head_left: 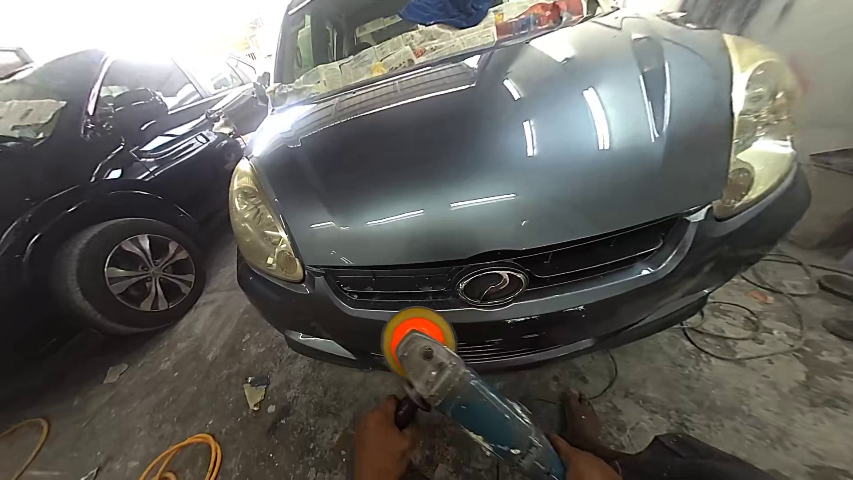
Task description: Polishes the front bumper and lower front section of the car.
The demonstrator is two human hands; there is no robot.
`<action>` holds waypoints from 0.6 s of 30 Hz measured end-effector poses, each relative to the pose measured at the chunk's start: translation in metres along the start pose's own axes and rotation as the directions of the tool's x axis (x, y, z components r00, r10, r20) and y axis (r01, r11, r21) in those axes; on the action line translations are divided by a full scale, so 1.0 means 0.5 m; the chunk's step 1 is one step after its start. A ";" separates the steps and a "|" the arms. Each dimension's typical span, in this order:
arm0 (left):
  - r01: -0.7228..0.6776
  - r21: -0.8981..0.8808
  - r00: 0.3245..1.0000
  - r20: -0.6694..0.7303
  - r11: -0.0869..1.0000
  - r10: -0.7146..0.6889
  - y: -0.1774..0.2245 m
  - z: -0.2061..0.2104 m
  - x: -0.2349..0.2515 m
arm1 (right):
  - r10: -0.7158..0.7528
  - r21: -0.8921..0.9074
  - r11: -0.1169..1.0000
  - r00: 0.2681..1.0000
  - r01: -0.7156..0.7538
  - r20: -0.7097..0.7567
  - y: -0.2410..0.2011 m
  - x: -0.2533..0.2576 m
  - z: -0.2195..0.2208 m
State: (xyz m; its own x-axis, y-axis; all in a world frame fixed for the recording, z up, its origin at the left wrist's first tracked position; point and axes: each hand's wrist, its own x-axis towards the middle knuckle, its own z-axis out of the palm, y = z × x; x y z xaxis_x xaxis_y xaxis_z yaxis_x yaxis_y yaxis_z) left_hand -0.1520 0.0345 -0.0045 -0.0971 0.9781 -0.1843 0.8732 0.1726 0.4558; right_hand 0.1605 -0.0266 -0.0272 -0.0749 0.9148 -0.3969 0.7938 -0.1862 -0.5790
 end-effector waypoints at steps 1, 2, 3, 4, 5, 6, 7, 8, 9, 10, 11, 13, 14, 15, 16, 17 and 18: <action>0.031 -0.042 0.998 -0.044 0.999 -0.033 -0.033 -0.002 0.004 | -0.016 -0.047 0.999 0.999 0.018 0.029 -0.036 0.014 -0.004; 0.060 -0.108 0.995 -0.079 0.992 -0.069 -0.062 0.003 0.014 | -0.032 -0.090 0.995 0.999 0.036 0.038 -0.068 0.031 -0.008; 0.093 -0.191 0.988 -0.103 0.977 -0.114 -0.087 0.013 0.029 | -0.059 -0.132 0.989 0.998 0.063 0.034 -0.096 0.051 -0.010; 0.130 -0.272 0.978 -0.125 0.953 -0.169 -0.109 0.028 0.048 | -0.093 -0.183 0.978 0.995 0.096 0.028 -0.120 0.076 -0.010; 0.161 -0.343 0.964 -0.146 0.925 -0.222 -0.131 0.049 0.066 | -0.128 -0.236 0.963 0.991 0.131 0.027 -0.141 0.099 -0.006; 0.188 -0.413 0.949 -0.158 0.891 -0.274 -0.148 0.070 0.080 | -0.165 -0.292 0.942 0.986 0.166 0.028 -0.159 0.119 0.002; 0.200 -0.469 0.934 -0.173 0.860 -0.311 -0.162 0.091 0.094 | -0.208 -0.343 0.917 0.978 0.202 0.022 -0.171 0.139 0.011; 0.191 -0.511 0.929 -0.181 0.838 -0.323 -0.173 0.111 0.108 | -0.245 -0.382 0.894 0.969 0.233 0.016 -0.177 0.158 0.020; 0.159 -0.557 0.931 -0.191 0.815 -0.313 -0.183 0.135 0.118 | -0.271 -0.407 0.877 0.962 0.254 0.017 -0.174 0.173 0.030; 0.118 -0.601 0.938 -0.193 0.790 -0.287 -0.195 0.162 0.126 | -0.285 -0.428 0.864 0.958 0.266 0.021 -0.165 0.184 0.038; 0.100 -0.633 0.947 -0.176 0.768 -0.268 -0.200 0.186 0.131 | -0.294 -0.450 0.852 0.956 0.269 0.016 -0.151 0.193 0.044; 0.070 -0.656 0.966 -0.145 0.752 -0.216 -0.191 0.220 0.130 | -0.302 -0.486 0.835 0.953 0.257 -0.014 -0.112 0.203 0.052; 0.057 -0.638 0.973 -0.137 0.768 -0.185 -0.179 0.229 0.131 | -0.302 -0.497 0.833 0.952 0.243 -0.041 -0.088 0.204 0.055; 0.056 -0.601 0.983 -0.108 0.797 -0.151 -0.164 0.234 0.128 | -0.282 -0.498 0.839 0.958 0.220 -0.053 -0.064 0.201 0.057; 0.071 -0.552 0.990 -0.066 0.831 -0.128 -0.145 0.239 0.125 | -0.237 -0.495 0.848 0.971 0.188 -0.038 -0.039 0.195 0.052; 0.111 -0.493 0.992 0.005 0.863 -0.125 -0.126 0.243 0.121 | -0.195 -0.499 0.852 0.980 0.158 -0.023 -0.012 0.192 0.045; 0.155 -0.450 0.988 0.085 0.880 -0.131 -0.111 0.251 0.116 | -0.173 -0.515 0.846 0.985 0.138 -0.020 0.014 0.190 0.041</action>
State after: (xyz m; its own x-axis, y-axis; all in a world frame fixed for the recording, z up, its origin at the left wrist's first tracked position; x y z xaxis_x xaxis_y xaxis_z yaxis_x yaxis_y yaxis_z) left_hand -0.1461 0.0672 -0.1497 -0.1692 0.9336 -0.3158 0.5383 0.3560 0.7639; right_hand 0.1467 0.0515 -0.0833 -0.1991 0.9401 -0.2766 0.9720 0.1533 -0.1783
